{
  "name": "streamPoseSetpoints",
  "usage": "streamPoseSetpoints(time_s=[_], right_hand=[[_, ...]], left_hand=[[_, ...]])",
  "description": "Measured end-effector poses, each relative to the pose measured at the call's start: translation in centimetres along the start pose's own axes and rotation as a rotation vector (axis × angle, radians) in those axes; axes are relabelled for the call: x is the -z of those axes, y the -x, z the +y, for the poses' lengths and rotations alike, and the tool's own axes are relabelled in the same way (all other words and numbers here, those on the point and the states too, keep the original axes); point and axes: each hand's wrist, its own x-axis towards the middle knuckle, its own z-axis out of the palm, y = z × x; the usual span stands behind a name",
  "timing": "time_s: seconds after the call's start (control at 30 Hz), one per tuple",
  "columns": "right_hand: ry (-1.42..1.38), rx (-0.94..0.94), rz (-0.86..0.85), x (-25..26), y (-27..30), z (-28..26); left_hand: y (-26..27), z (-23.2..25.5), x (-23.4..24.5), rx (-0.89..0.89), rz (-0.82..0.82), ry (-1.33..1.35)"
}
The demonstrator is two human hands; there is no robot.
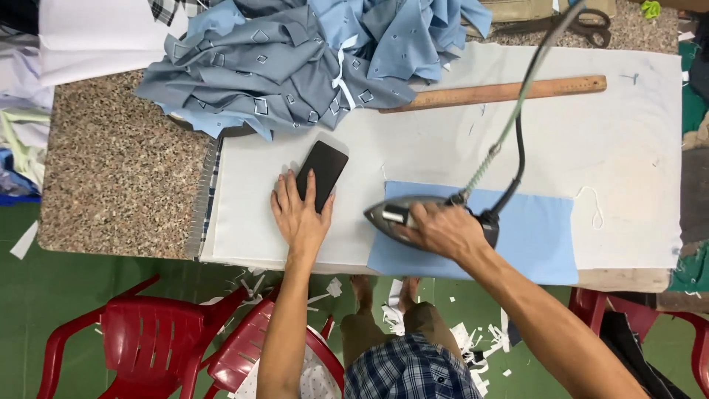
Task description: The person aligns a light blue patterned fabric on a white board, uses a blue chalk-like tool to mark along the edge, and then irons the fabric with a steam iron. The person handles the fabric and iron directly by hand.
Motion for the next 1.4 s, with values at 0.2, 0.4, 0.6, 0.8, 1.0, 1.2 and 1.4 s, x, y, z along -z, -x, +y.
streamPoseSetpoints(time_s=[0.2, 0.4, 0.6, 0.8, 1.0, 1.2, 1.4], right_hand=[[0.083, -0.029, 0.012, 1.2, -4.9, 0.9], [0.034, -0.058, -0.063, 1.2, -5.4, 1.2], [-0.122, -0.097, -0.167, 4.0, -5.9, 1.0], [-0.251, -0.078, -0.293, 3.7, -6.3, 1.7], [-0.253, -0.159, -0.237, 4.1, -5.9, 1.0], [-0.420, -0.410, -0.141, 1.2, -0.8, 4.4], [-0.521, -0.694, -0.134, 1.7, 6.9, 11.5]], left_hand=[[0.7, -0.7, 1.0, 0.060, 0.025, -0.061], [2.2, -2.5, 3.1, 0.133, 0.050, -0.150], [2.9, -2.7, 3.2, 0.181, 0.049, -0.156], [3.1, -2.4, 4.1, 0.231, 0.065, -0.128], [3.2, -2.4, 2.6, 0.238, 0.087, -0.033], [1.6, 8.3, 3.1, 0.055, -0.072, 0.294], [1.0, 15.2, 0.4, -0.112, -0.236, 0.317]])
